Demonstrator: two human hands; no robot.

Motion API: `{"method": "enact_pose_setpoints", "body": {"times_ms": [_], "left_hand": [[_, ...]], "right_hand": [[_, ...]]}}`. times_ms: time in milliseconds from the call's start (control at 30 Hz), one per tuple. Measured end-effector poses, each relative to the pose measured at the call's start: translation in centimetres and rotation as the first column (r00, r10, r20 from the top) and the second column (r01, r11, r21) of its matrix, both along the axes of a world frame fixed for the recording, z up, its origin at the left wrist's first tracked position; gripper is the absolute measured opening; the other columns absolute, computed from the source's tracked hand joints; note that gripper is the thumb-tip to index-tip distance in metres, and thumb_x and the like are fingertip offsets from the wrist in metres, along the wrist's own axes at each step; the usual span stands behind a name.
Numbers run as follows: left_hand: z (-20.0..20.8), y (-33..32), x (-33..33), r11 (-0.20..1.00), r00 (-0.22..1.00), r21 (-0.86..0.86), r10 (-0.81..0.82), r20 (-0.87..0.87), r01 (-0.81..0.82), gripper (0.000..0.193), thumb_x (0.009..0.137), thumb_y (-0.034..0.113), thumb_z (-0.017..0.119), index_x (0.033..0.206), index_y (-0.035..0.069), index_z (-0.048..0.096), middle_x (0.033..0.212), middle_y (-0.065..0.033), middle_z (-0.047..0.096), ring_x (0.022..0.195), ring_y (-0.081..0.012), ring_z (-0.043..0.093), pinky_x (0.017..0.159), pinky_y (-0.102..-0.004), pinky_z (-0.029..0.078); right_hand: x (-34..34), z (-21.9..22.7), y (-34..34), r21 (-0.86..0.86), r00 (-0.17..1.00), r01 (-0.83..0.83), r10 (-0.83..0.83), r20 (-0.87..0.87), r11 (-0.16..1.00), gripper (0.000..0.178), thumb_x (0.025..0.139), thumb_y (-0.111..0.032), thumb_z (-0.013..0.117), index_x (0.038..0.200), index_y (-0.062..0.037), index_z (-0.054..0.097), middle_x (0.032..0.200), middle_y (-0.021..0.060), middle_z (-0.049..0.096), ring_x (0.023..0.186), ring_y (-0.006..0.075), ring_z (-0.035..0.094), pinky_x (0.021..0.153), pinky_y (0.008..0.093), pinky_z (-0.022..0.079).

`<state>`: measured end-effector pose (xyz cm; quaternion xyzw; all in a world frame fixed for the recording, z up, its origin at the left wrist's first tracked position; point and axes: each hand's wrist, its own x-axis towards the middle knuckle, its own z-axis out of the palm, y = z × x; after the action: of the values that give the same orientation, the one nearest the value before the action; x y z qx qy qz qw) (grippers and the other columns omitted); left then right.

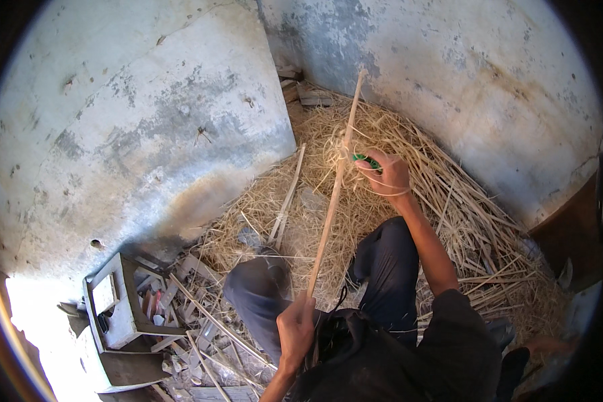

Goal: The person sits on a straw-covered floor and uses a green-handled knife to shave the surface of a long bamboo pole. They hold the pole vertically and repeatedly scrape the blade along its length to remove the outer layer, creating thin shavings that fall to the ground.

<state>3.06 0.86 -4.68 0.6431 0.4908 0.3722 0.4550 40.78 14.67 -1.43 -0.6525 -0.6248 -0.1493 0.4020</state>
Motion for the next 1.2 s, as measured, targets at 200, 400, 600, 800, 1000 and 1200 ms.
{"method": "enact_pose_setpoints", "body": {"times_ms": [200,400,600,800,1000,1200], "left_hand": [[-1.2,1.7,-1.3,0.954,0.991,-0.275,-0.103,0.085,0.122,0.032,0.114,0.021,0.058,0.128,-0.003,0.075,0.076,0.0003,0.059,0.069,-0.0065,0.048,0.061,-0.029,0.042],[0.5,3.8,-0.6,0.89,0.96,-0.428,-0.036,0.278,0.157,0.043,0.119,0.027,0.047,0.131,-0.007,0.069,0.072,0.0069,0.049,0.057,-0.0022,0.044,0.051,-0.0245,0.036],[1.3,6.0,0.4,0.866,0.917,-0.452,-0.017,0.399,0.213,0.054,0.119,0.043,0.047,0.133,-0.006,0.067,0.07,0.0071,0.045,0.053,-0.0035,0.041,0.047,-0.023,0.035],[1.8,7.0,1.4,0.91,0.944,-0.376,-0.048,0.327,0.177,0.046,0.119,0.032,0.048,0.133,-0.006,0.069,0.071,0.008,0.047,0.058,-0.0014,0.041,0.051,-0.0222,0.033],[1.8,7.9,2.0,0.955,0.964,-0.268,-0.055,0.259,0.127,0.038,0.117,0.022,0.056,0.141,-0.004,0.069,0.075,0.0078,0.05,0.066,-0.0013,0.043,0.058,-0.0217,0.035],[1.9,7.5,2.8,0.978,0.986,-0.206,0.015,0.166,0.02,0.038,0.114,0.021,0.061,0.145,0.0,0.069,0.078,0.0057,0.054,0.071,-0.0026,0.047,0.061,-0.0234,0.04]], "right_hand": [[-1.9,-1.7,0.9,-0.288,0.929,-0.122,0.007,-0.369,0.95,0.061,0.111,-0.061,0.055,0.118,-0.0046,0.077,0.059,0.0056,0.056,0.053,0.0211,0.054,0.053,0.043,0.043],[-5.4,1.3,0.1,-0.321,0.994,-0.07,0.039,-0.1,0.944,0.05,0.114,-0.053,0.051,0.143,-0.0123,0.052,0.059,0.0026,0.056,0.049,0.0201,0.06,0.046,0.0379,0.043],[-8.0,-1.6,-0.2,0.005,0.932,-0.339,0.336,-0.136,0.941,0.055,0.106,-0.051,0.067,0.143,-0.0135,0.053,0.076,0.009,0.071,0.059,0.0278,0.071,0.051,0.0397,0.051],[-10.3,-1.8,-1.9,-0.057,0.838,-0.538,0.526,-0.146,0.841,0.035,0.099,-0.041,0.079,0.114,-0.0093,0.074,0.094,0.0067,0.079,0.072,0.0254,0.077,0.061,0.0384,0.059],[-10.5,-2.2,-1.8,-0.007,0.834,-0.543,0.539,-0.119,0.84,0.036,0.097,-0.043,0.08,0.109,-0.0089,0.08,0.092,0.0066,0.078,0.067,0.0233,0.074,0.059,0.0363,0.057],[-10.2,-2.1,-1.9,0.017,0.843,-0.528,0.526,-0.113,0.849,0.038,0.093,-0.042,0.084,0.11,-0.0078,0.082,0.085,0.0056,0.077,0.063,0.023,0.072,0.057,0.0357,0.055]]}}
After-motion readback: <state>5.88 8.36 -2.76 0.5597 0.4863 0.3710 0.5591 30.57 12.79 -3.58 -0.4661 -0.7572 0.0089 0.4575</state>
